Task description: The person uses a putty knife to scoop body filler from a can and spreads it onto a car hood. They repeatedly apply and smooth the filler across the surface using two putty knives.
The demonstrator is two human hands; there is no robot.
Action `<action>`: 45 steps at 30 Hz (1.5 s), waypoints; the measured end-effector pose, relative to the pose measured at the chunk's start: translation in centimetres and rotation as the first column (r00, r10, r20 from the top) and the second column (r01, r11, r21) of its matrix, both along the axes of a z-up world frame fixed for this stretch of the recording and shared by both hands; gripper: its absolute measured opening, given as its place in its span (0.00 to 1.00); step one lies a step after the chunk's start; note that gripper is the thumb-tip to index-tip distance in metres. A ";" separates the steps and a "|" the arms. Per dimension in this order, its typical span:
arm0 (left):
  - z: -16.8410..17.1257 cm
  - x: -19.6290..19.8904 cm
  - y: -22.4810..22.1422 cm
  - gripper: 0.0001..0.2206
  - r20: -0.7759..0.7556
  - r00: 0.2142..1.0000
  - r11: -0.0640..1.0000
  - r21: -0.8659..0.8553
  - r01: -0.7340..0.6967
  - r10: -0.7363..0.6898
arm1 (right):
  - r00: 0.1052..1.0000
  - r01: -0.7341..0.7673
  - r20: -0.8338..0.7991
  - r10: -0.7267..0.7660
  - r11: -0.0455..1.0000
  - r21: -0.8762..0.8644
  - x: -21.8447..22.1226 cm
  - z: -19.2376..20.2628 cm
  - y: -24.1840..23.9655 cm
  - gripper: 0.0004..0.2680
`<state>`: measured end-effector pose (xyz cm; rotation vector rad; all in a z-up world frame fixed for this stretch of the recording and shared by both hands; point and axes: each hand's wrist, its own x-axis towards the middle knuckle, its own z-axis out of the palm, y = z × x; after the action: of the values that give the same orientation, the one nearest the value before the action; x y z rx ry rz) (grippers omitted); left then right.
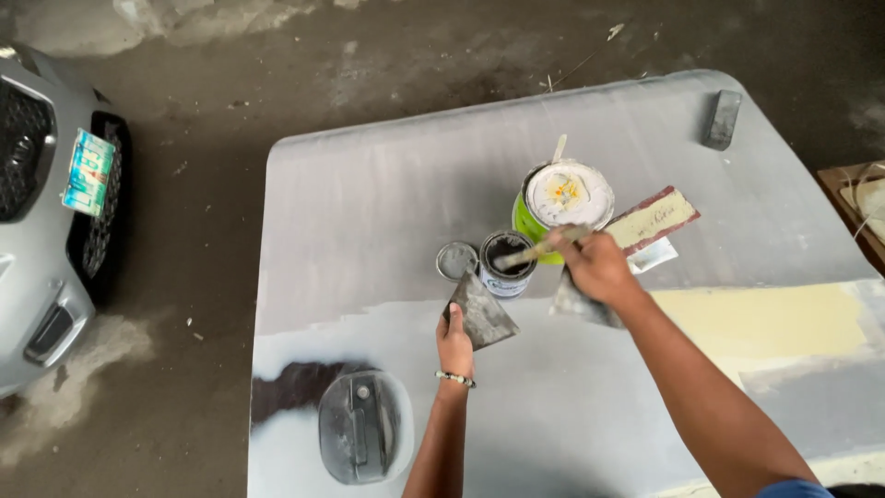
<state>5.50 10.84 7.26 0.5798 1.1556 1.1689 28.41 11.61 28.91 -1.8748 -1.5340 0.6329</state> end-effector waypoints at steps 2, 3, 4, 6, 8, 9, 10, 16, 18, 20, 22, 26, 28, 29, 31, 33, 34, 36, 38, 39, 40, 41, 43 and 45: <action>0.2 -0.1 -0.6 0.27 0.007 1.000 1.000 -0.007 -0.002 0.002 | 1.000 0.003 0.001 -0.003 0.999 -0.044 -0.3 -0.5 -0.3 0.12; 0.5 0.0 -0.5 0.27 0.017 1.000 1.000 -0.005 -0.001 0.001 | 1.000 0.008 0.004 -0.008 0.997 -0.079 -0.3 -0.6 -0.2 0.12; 0.5 0.1 -0.4 0.27 0.019 1.000 1.000 0.001 0.001 -0.001 | 1.000 0.010 0.006 -0.010 0.997 -0.073 0.5 -1.4 -0.1 0.12; 0.4 0.2 -0.2 0.26 0.030 1.000 1.000 -0.030 -0.004 0.005 | 0.983 -0.184 0.052 0.177 0.959 0.215 1.8 -3.2 0.3 0.12; -0.3 0.1 0.1 0.26 0.028 1.000 0.999 -0.041 -0.010 0.012 | 0.987 -0.134 0.110 0.120 0.982 0.136 1.7 -2.0 0.9 0.15; -0.8 0.0 -0.1 0.26 0.024 1.000 0.998 -0.055 -0.012 0.013 | 0.983 -0.073 0.170 0.062 0.996 0.058 1.5 -1.6 0.9 0.17; -0.8 -0.1 -0.3 0.26 0.021 1.000 0.998 -0.061 -0.009 0.011 | 0.984 -0.070 0.167 0.061 0.996 0.053 1.0 -1.7 0.8 0.17; 0.4 0.6 0.3 0.26 0.070 0.997 0.999 -0.026 -0.022 0.024 | 0.966 -0.028 0.255 0.041 0.998 -0.055 0.9 -4.4 0.8 0.14; 0.7 0.6 0.4 0.26 0.035 0.999 1.000 -0.028 -0.014 0.015 | 0.993 -0.088 -0.054 0.106 0.961 0.262 1.2 -4.5 0.6 0.13; 1.0 0.4 0.5 0.27 0.023 1.000 1.000 -0.019 -0.015 0.016 | 0.993 -0.038 -0.100 0.061 0.974 0.223 -0.1 -1.8 0.2 0.13; 0.8 0.4 0.2 0.27 0.009 1.000 1.000 -0.015 -0.009 0.009 | 0.990 0.019 -0.144 0.007 0.984 0.177 0.0 -2.1 -0.3 0.13; 1.1 0.3 0.5 0.27 -0.036 0.999 1.000 -0.001 0.003 -0.003 | 0.989 -0.001 0.151 0.000 1.000 0.009 0.8 -2.9 -0.1 0.16; 1.4 0.0 0.5 0.27 -0.047 0.999 1.000 -0.002 0.004 -0.004 | 0.980 -0.033 0.199 0.025 0.999 0.037 0.4 -1.6 0.0 0.16; 1.5 -0.2 0.6 0.27 -0.039 0.999 1.000 -0.003 0.001 -0.001 | 0.988 -0.022 0.158 0.005 0.994 0.110 0.4 -1.3 0.2 0.16; 1.3 -0.5 0.4 0.27 -0.034 0.999 1.000 -0.006 0.000 0.000 | 0.994 -0.007 0.113 -0.014 0.984 0.179 0.4 -1.3 0.4 0.16; 1.0 -0.5 0.8 0.27 -0.002 1.000 1.000 0.004 -0.014 0.014 | 0.982 -0.028 0.189 -0.017 0.972 0.232 0.5 -1.9 0.9 0.22; 1.0 -0.5 0.8 0.27 -0.002 1.000 1.000 0.003 -0.015 0.015 | 0.982 -0.029 0.188 -0.016 0.973 0.231 0.6 -2.8 1.1 0.22; 0.9 -0.3 0.8 0.27 -0.004 1.000 1.000 -0.018 -0.009 0.009 | 0.972 0.009 0.233 -0.036 0.993 0.116 0.9 -4.6 1.5 0.22; 0.6 0.0 0.8 0.27 0.001 1.000 1.000 -0.028 -0.004 0.004 | 0.987 0.035 0.151 -0.050 0.994 0.101 0.9 -5.8 1.5 0.18; 0.5 0.2 0.8 0.27 0.008 1.000 0.999 -0.037 0.001 -0.001 | 0.996 0.059 0.068 -0.065 0.995 0.085 1.0 -6.4 1.5 0.15; 0.7 0.4 0.9 0.27 0.008 1.000 0.999 -0.035 0.003 -0.003 | 0.995 0.061 0.069 -0.067 0.994 0.088 1.3 -7.0 1.5 0.15; 0.8 0.7 1.0 0.27 0.030 1.000 0.999 -0.032 0.002 -0.001 | 0.991 0.116 -0.081 -0.107 0.987 0.113 1.7 -7.6 1.5 0.12; 1.3 0.8 1.0 0.27 0.048 0.999 1.000 -0.032 -0.001 0.002 | 0.962 0.172 -0.233 -0.139 0.977 0.127 2.6 -9.3 1.3 0.11; 2.0 0.8 0.9 0.26 0.065 0.998 0.999 -0.046 -0.003 0.006 | 0.830 0.347 -0.482 -0.281 0.937 0.051 3.7 -11.2 0.8 0.11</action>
<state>6.32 11.76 9.25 0.5011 1.1256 1.1545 32.11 12.43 17.74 -1.6610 -0.9057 0.7389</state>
